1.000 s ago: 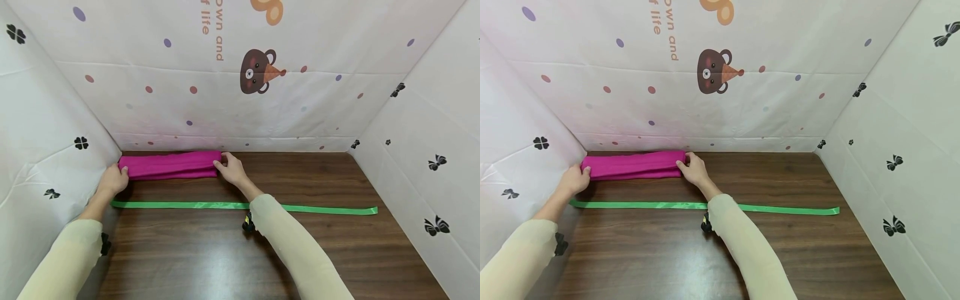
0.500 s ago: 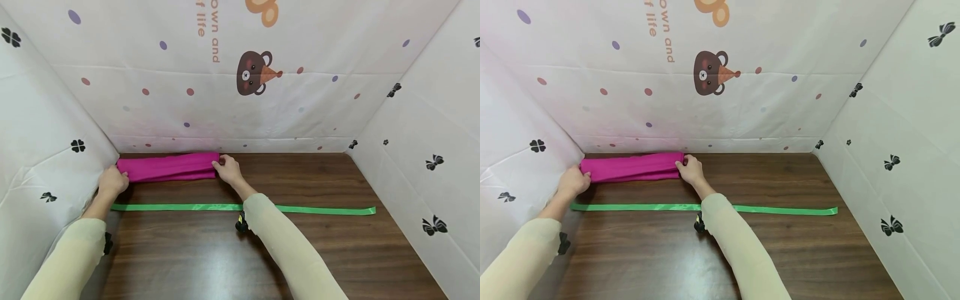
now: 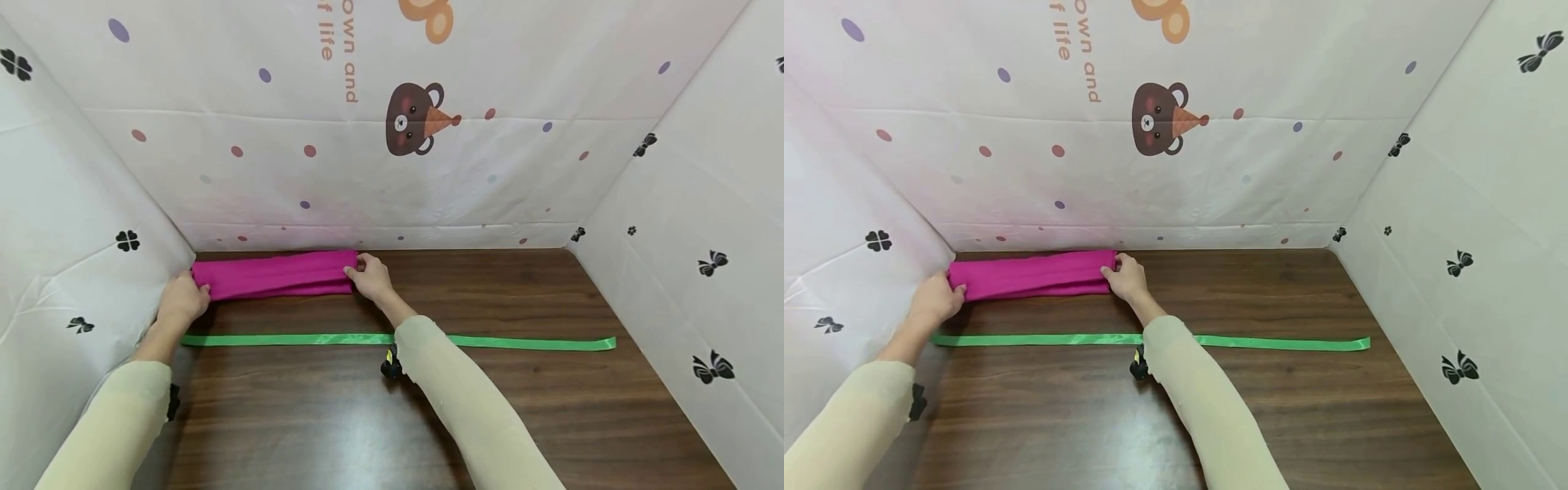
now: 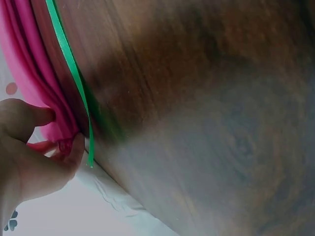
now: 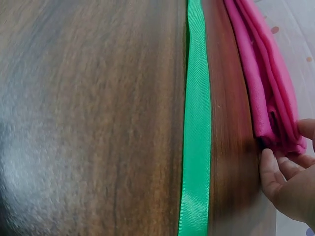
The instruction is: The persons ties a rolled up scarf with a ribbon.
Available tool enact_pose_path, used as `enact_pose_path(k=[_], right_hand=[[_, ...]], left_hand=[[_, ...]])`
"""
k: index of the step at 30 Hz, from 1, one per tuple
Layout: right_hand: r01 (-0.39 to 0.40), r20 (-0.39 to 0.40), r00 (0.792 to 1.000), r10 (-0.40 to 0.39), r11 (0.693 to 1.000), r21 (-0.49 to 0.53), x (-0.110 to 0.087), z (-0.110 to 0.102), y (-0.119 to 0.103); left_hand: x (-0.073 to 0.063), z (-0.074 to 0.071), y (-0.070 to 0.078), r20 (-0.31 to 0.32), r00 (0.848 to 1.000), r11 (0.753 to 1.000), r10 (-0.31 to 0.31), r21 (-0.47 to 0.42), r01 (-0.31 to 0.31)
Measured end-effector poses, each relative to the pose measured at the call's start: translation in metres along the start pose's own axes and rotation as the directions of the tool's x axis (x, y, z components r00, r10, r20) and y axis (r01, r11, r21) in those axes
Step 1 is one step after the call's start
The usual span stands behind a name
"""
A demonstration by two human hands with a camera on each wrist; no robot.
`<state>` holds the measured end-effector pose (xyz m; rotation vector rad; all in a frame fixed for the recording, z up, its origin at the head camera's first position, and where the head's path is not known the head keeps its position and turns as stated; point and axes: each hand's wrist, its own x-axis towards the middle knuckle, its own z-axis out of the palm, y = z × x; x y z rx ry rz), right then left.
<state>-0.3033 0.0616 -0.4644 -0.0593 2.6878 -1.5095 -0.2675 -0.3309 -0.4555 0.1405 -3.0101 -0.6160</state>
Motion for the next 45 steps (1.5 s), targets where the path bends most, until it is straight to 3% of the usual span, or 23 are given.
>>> enact_pose_path(k=[7,14,27,39,45], right_hand=[[0.009,-0.049,0.999,-0.005,0.997,0.08,-0.003,0.003,0.001],[-0.032,-0.022,0.999,0.039,0.969,0.245,-0.008,0.003,0.001],[-0.084,-0.004,0.996,0.089,0.95,0.302,-0.007,0.005,0.001],[-0.047,-0.069,0.996,0.064,0.973,0.224,-0.006,0.009,-0.005],[-0.045,-0.039,0.997,0.06,0.949,0.313,-0.008,0.009,-0.006]], left_hand=[[-0.001,0.0,-0.005,0.013,1.0,1.0,-0.008,-0.015,0.008],[0.0,0.003,-0.008,0.022,0.999,0.998,-0.033,-0.056,0.034],[0.005,0.002,-0.012,0.074,0.996,0.997,-0.042,-0.057,0.046],[0.006,-0.003,-0.014,0.118,0.99,0.994,-0.076,-0.067,0.085],[0.007,-0.001,-0.014,0.128,0.987,0.992,-0.095,-0.074,0.105]])
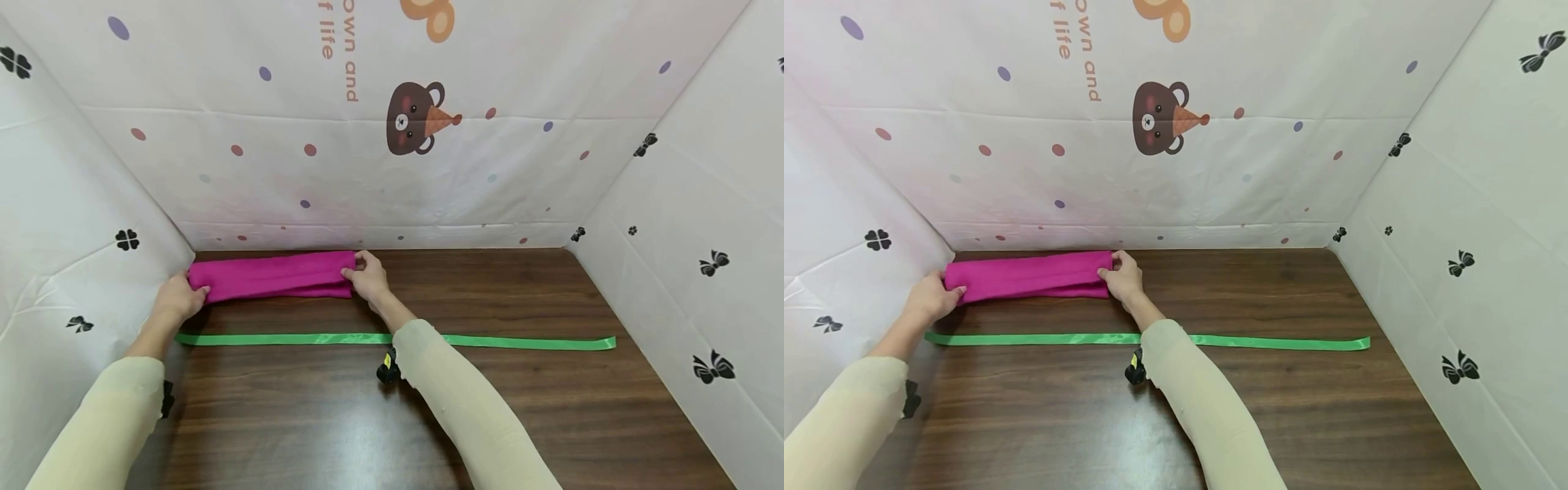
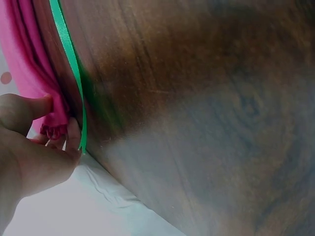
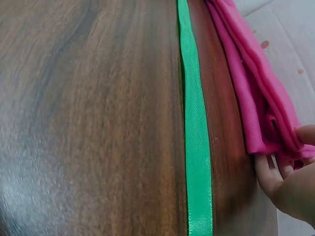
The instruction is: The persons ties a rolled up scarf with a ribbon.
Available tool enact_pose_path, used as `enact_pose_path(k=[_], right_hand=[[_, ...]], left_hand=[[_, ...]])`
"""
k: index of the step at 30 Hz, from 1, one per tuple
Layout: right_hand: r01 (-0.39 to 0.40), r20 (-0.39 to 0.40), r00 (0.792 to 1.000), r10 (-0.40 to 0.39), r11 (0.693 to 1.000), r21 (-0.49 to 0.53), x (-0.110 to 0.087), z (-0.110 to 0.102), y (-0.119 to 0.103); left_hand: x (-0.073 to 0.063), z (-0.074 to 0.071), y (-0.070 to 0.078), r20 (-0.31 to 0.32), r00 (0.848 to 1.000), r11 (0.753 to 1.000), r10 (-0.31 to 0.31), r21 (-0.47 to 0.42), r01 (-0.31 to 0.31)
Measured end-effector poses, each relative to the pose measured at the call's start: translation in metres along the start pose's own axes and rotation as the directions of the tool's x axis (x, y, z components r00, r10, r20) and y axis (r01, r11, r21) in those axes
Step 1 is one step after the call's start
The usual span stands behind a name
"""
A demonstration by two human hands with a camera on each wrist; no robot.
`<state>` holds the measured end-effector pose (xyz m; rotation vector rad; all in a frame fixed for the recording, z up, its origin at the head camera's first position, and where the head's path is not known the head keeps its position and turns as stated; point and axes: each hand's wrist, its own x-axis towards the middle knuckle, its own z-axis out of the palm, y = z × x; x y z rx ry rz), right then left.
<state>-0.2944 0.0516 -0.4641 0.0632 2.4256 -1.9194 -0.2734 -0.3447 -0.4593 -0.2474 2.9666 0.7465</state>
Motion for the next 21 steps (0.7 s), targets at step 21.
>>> enact_pose_path(k=[21], right_hand=[[-0.095,-0.019,0.995,0.097,0.993,0.073,-0.001,0.002,0.002]], left_hand=[[-0.008,-0.011,0.012,0.019,0.988,0.963,-0.155,-0.219,0.155]])
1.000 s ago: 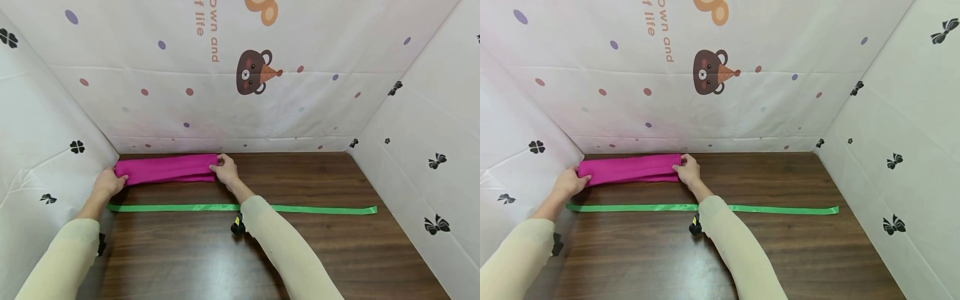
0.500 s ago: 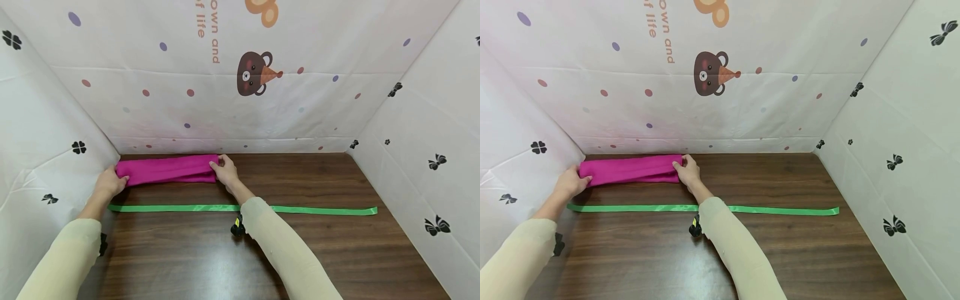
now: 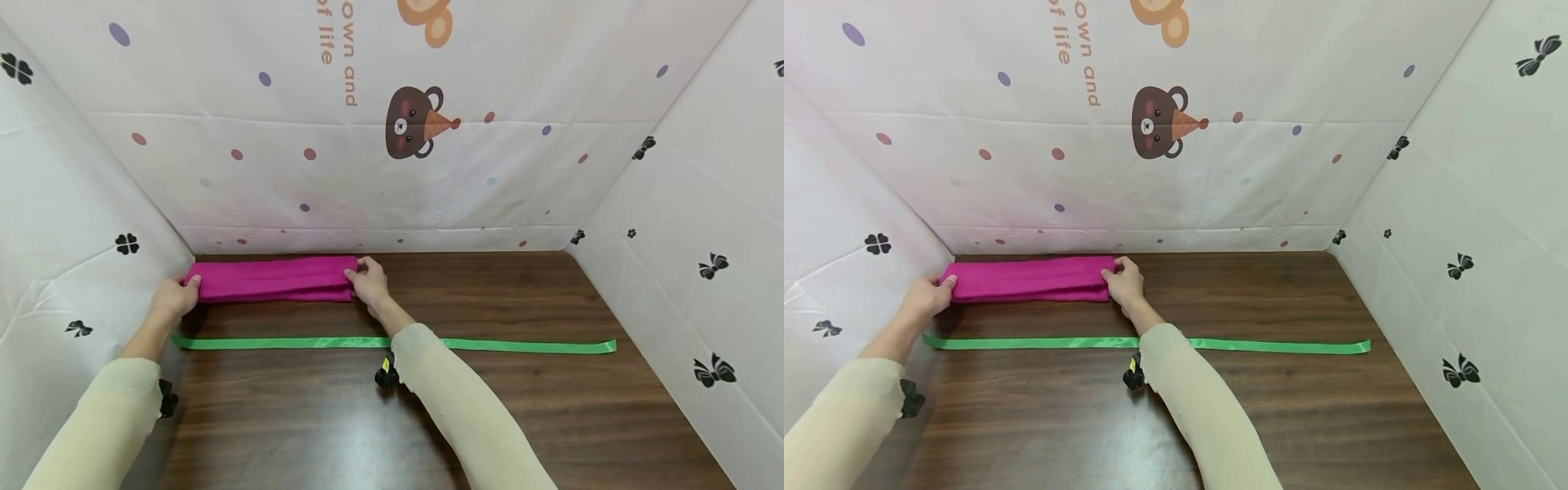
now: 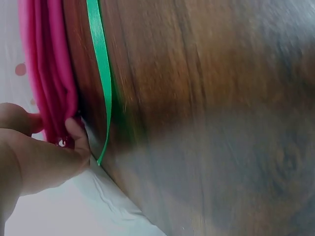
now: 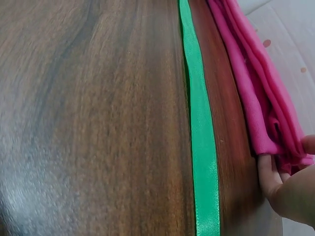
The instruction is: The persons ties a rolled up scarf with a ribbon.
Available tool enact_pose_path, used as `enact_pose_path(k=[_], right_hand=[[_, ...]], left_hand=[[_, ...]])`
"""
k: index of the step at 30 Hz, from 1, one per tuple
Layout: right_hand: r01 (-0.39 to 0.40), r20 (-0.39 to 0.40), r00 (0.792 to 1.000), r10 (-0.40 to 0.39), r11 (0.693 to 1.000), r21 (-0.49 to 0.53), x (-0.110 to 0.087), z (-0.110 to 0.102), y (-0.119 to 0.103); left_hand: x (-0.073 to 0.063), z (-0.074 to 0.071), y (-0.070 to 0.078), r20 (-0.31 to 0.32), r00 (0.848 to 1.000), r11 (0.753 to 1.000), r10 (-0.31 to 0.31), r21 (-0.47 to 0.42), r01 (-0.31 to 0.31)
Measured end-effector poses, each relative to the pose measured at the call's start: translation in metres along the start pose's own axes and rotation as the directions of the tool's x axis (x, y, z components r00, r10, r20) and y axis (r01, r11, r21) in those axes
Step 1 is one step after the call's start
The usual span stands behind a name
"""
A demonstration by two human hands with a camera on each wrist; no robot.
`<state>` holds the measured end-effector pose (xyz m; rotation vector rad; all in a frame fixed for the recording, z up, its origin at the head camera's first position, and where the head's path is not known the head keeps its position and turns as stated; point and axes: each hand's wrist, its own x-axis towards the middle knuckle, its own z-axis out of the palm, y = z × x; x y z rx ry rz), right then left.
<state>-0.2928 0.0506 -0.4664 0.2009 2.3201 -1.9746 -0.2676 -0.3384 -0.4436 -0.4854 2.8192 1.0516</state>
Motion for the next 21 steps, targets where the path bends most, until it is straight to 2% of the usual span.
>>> enact_pose_path(k=[4,10,15,21], right_hand=[[0.006,-0.012,1.0,-0.006,1.0,-0.005,-0.002,0.001,-0.001],[0.013,-0.01,1.0,-0.013,1.0,-0.015,-0.004,0.004,-0.004],[0.003,0.009,1.0,-0.003,0.997,0.076,-0.003,0.003,-0.004],[-0.013,0.002,1.0,0.013,0.986,0.169,-0.003,0.0,-0.004]], left_hand=[[0.0,0.002,0.002,-0.015,1.0,0.999,-0.028,-0.037,0.027],[0.001,0.003,-0.003,-0.003,0.999,0.995,-0.052,-0.086,0.052],[0.003,0.002,-0.002,-0.033,0.999,0.993,-0.044,-0.111,0.04],[0.004,0.0,0.008,-0.042,0.998,0.986,-0.037,-0.162,0.029]])
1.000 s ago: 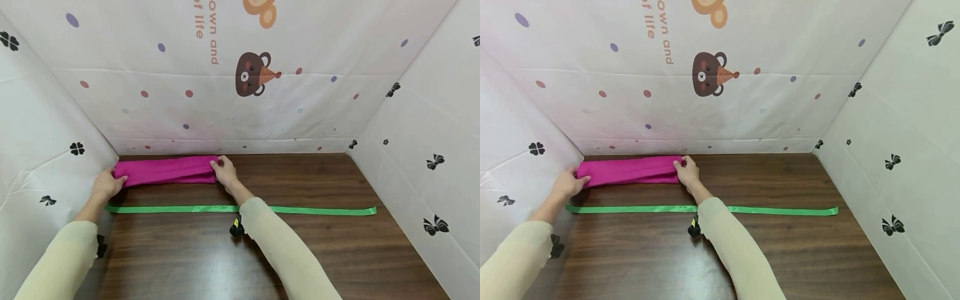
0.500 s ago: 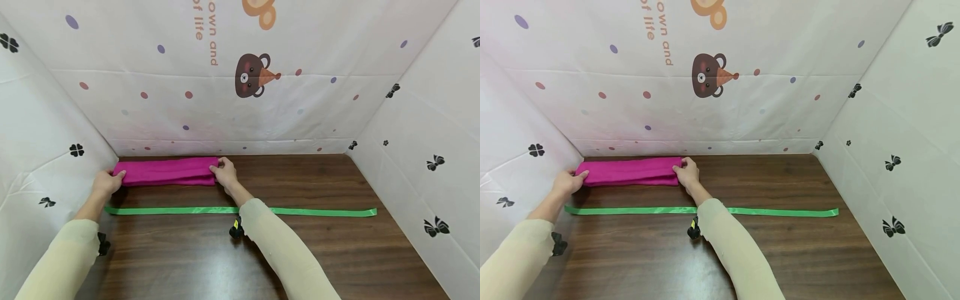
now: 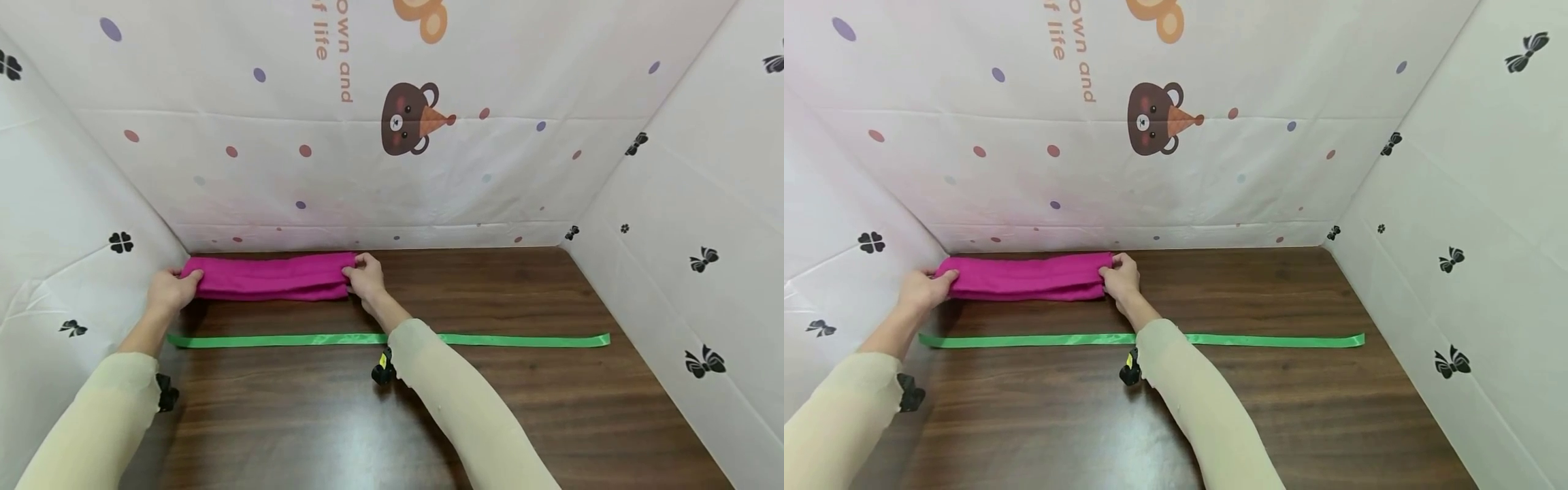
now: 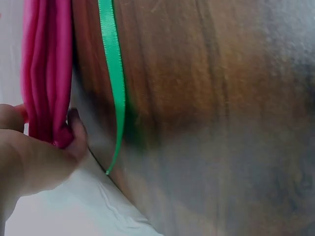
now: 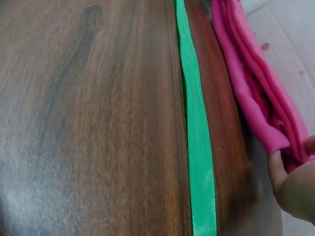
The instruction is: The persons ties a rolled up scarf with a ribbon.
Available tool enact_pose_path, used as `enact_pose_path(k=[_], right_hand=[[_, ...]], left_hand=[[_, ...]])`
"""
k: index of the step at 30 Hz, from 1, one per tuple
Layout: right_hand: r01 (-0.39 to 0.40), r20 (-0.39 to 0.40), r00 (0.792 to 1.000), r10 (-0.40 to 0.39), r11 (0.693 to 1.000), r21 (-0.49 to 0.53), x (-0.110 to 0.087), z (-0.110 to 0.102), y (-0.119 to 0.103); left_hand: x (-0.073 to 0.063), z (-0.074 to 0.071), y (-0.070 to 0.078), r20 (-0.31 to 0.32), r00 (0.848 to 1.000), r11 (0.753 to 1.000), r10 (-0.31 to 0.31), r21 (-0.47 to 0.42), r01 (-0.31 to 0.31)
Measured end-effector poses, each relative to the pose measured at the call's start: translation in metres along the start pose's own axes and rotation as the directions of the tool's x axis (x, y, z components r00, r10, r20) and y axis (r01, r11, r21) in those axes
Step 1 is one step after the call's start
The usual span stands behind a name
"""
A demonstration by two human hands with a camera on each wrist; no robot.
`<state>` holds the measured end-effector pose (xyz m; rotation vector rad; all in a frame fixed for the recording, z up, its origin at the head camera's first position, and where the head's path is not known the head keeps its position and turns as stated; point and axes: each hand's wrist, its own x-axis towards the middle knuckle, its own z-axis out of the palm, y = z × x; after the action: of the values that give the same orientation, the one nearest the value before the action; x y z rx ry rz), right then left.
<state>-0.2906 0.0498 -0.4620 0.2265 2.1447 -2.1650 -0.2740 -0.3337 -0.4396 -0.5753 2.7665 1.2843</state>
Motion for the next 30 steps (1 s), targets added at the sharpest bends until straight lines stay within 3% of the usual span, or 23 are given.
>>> enact_pose_path(k=[8,12,17,23,30], right_hand=[[-0.01,-0.04,0.999,0.013,0.998,0.063,0.001,-0.002,-0.001],[-0.038,-0.068,0.997,0.045,0.994,0.101,0.0,-0.003,0.0],[-0.071,-0.078,0.993,0.084,0.985,0.158,0.002,-0.004,0.001],[-0.115,0.001,0.993,0.116,0.983,0.145,0.004,-0.007,0.003],[-0.128,0.083,0.989,0.119,0.986,0.106,0.003,-0.008,0.003]], left_hand=[[0.005,0.004,0.011,-0.071,0.997,0.99,-0.02,-0.14,0.01],[0.005,0.005,0.012,-0.062,0.997,0.982,-0.051,-0.184,0.039],[0.004,0.004,0.011,-0.004,0.997,0.97,-0.074,-0.231,0.072],[0.005,0.002,0.002,0.124,0.985,0.898,-0.118,-0.409,0.16],[0.009,-0.001,-0.005,0.183,0.97,0.891,-0.157,-0.397,0.219]])
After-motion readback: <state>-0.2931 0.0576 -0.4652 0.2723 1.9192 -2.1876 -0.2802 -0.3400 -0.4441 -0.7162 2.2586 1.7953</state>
